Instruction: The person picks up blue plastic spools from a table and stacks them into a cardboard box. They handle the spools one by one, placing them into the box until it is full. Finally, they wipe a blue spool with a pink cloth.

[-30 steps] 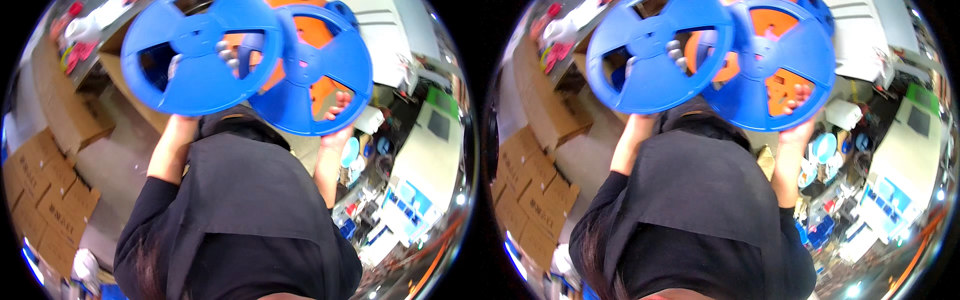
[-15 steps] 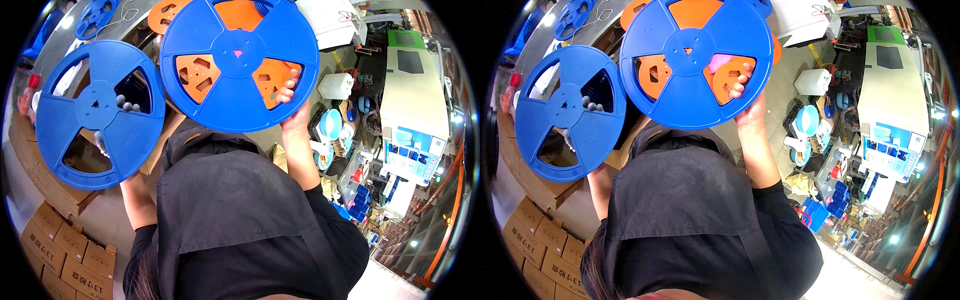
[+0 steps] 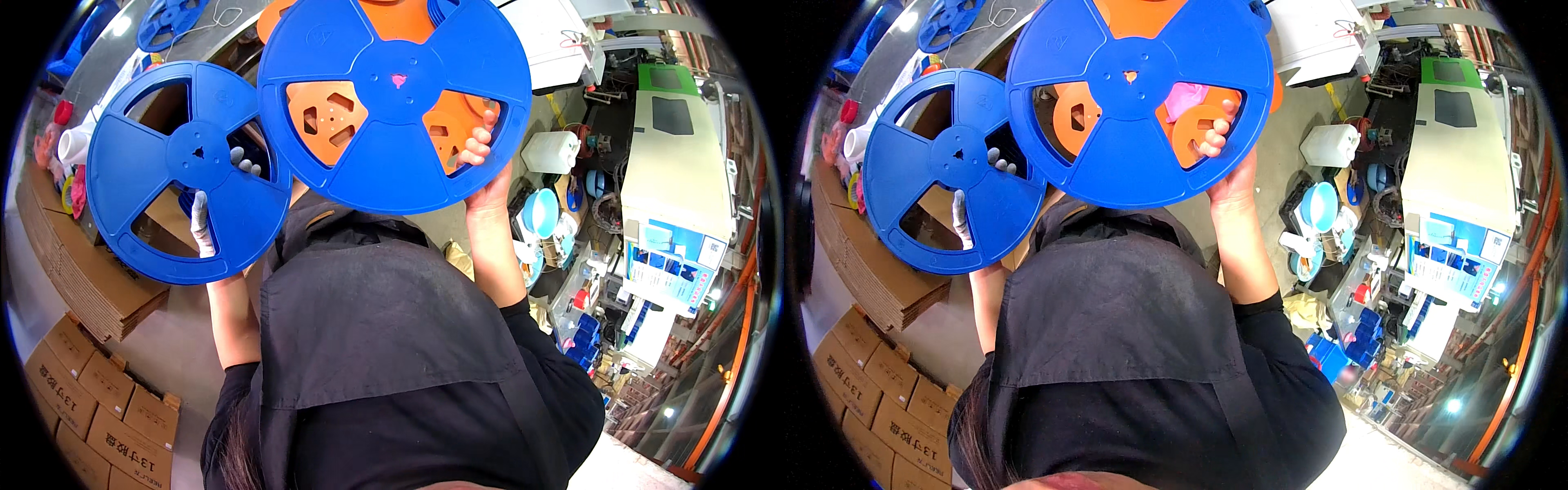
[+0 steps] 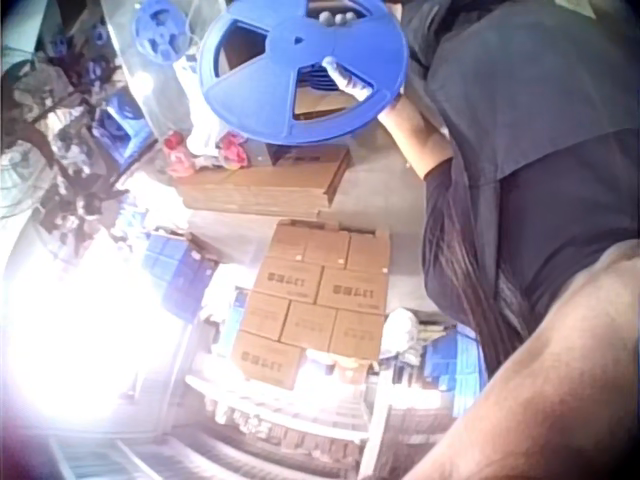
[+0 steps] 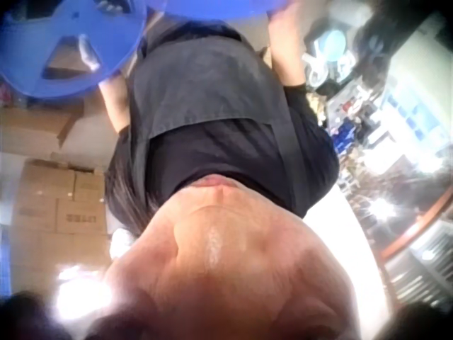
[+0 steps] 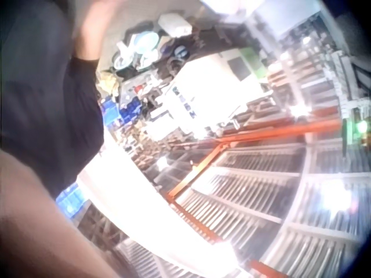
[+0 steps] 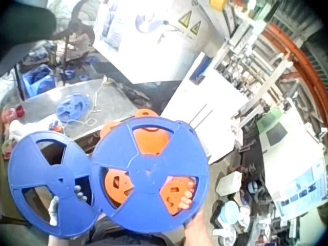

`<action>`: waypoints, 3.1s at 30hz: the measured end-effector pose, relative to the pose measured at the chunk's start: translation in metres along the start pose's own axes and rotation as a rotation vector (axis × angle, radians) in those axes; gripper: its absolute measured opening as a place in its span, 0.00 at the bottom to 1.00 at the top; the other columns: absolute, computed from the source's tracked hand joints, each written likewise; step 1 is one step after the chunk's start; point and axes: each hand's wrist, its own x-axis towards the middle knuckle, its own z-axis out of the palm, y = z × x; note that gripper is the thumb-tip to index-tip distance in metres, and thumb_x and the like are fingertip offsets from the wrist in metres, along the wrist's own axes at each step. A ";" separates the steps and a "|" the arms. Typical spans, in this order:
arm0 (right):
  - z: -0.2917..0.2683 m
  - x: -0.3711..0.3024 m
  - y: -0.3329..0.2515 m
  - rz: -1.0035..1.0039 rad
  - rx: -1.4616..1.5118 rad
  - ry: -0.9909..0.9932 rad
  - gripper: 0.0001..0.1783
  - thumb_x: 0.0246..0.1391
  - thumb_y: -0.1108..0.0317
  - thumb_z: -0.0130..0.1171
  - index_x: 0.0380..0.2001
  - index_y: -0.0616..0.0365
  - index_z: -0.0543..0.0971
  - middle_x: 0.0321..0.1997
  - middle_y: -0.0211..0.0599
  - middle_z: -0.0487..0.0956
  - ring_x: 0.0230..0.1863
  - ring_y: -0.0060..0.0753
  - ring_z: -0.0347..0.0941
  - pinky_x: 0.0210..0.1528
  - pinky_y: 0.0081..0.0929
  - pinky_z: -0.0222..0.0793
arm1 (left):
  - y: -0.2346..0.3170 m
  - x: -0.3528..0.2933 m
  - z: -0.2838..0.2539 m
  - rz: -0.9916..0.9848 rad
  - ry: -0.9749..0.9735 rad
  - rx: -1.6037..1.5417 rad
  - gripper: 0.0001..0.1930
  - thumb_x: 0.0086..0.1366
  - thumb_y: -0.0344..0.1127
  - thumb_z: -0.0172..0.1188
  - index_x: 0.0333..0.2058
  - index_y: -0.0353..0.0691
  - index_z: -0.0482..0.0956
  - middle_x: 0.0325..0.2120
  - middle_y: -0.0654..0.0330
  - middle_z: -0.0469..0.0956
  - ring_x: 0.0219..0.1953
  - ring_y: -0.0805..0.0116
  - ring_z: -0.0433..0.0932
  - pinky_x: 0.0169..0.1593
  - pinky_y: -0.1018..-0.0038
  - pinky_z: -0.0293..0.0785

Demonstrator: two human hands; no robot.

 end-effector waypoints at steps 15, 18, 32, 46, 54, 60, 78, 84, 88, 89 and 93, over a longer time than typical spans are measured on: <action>0.008 -0.008 0.006 -0.027 -0.093 -0.107 0.21 0.66 0.62 0.40 0.55 0.65 0.67 0.34 0.42 0.73 0.26 0.30 0.70 0.26 0.24 0.70 | 0.001 -0.002 0.004 -0.013 0.036 -0.032 0.33 0.60 0.48 0.59 0.59 0.35 0.63 0.50 0.52 0.73 0.52 0.61 0.73 0.60 0.63 0.68; 0.032 -0.011 0.019 -0.090 -0.300 -0.040 0.23 0.66 0.58 0.41 0.55 0.63 0.68 0.39 0.44 0.76 0.33 0.35 0.76 0.28 0.24 0.74 | -0.005 0.004 -0.003 0.005 0.059 0.039 0.27 0.63 0.40 0.57 0.58 0.37 0.63 0.49 0.55 0.73 0.50 0.63 0.74 0.57 0.66 0.71; 0.149 -0.020 0.163 -0.206 -1.505 -0.990 0.33 0.56 0.53 0.58 0.59 0.61 0.68 0.67 0.51 0.58 0.70 0.49 0.51 0.67 0.40 0.50 | -0.042 0.006 0.066 -0.172 -0.159 -0.056 0.30 0.61 0.45 0.54 0.60 0.41 0.61 0.49 0.55 0.71 0.52 0.61 0.71 0.57 0.64 0.70; 0.079 0.012 0.072 -0.322 -0.945 0.097 0.19 0.66 0.62 0.43 0.53 0.63 0.70 0.61 0.45 0.69 0.62 0.41 0.65 0.63 0.40 0.60 | -0.035 0.022 0.026 -0.235 -0.291 -0.496 0.36 0.58 0.60 0.54 0.57 0.38 0.66 0.47 0.51 0.73 0.51 0.55 0.73 0.58 0.57 0.69; 0.070 0.030 0.090 -0.174 -0.902 0.134 0.17 0.65 0.64 0.45 0.51 0.62 0.72 0.58 0.44 0.71 0.60 0.40 0.67 0.60 0.39 0.64 | -0.031 0.042 -0.020 -0.253 -0.282 -0.547 0.40 0.60 0.62 0.51 0.63 0.41 0.58 0.54 0.54 0.68 0.58 0.51 0.67 0.62 0.51 0.63; 0.054 0.039 0.097 0.009 -0.986 0.209 0.17 0.65 0.64 0.47 0.51 0.63 0.72 0.57 0.42 0.72 0.59 0.38 0.68 0.59 0.36 0.65 | -0.015 0.018 -0.056 -0.243 -0.014 -0.551 0.37 0.62 0.55 0.50 0.64 0.40 0.57 0.60 0.48 0.62 0.60 0.50 0.64 0.66 0.52 0.53; 0.014 0.029 0.172 0.615 -1.092 0.566 0.18 0.65 0.64 0.45 0.53 0.64 0.70 0.59 0.44 0.69 0.59 0.38 0.67 0.58 0.34 0.65 | 0.076 0.122 -0.388 -0.027 0.721 0.034 0.34 0.55 0.42 0.65 0.60 0.54 0.64 0.52 0.59 0.71 0.53 0.55 0.70 0.57 0.55 0.70; 0.015 0.038 0.185 0.661 -1.132 0.573 0.18 0.64 0.64 0.47 0.52 0.65 0.70 0.59 0.44 0.69 0.58 0.39 0.69 0.58 0.35 0.66 | 0.069 0.141 -0.389 -0.057 0.748 0.071 0.35 0.53 0.42 0.67 0.60 0.54 0.63 0.53 0.58 0.71 0.53 0.53 0.70 0.57 0.54 0.69; 0.017 0.042 0.190 0.682 -1.162 0.568 0.18 0.64 0.65 0.47 0.52 0.66 0.70 0.59 0.44 0.69 0.58 0.39 0.68 0.58 0.35 0.66 | 0.062 0.150 -0.391 -0.064 0.752 0.103 0.36 0.52 0.44 0.68 0.60 0.52 0.64 0.54 0.58 0.71 0.53 0.52 0.70 0.58 0.53 0.68; 0.018 0.044 0.191 0.689 -1.173 0.565 0.18 0.64 0.66 0.47 0.52 0.66 0.70 0.59 0.44 0.69 0.58 0.39 0.68 0.58 0.35 0.66 | 0.061 0.151 -0.389 -0.088 0.763 0.066 0.34 0.53 0.45 0.67 0.58 0.51 0.66 0.52 0.58 0.72 0.52 0.54 0.71 0.57 0.55 0.68; 0.017 0.046 0.192 0.713 -1.186 0.568 0.18 0.64 0.66 0.47 0.52 0.66 0.70 0.59 0.44 0.69 0.58 0.38 0.68 0.58 0.35 0.66 | 0.056 0.149 -0.413 -0.170 0.786 -0.142 0.37 0.61 0.64 0.50 0.64 0.55 0.57 0.64 0.58 0.58 0.65 0.54 0.56 0.67 0.58 0.51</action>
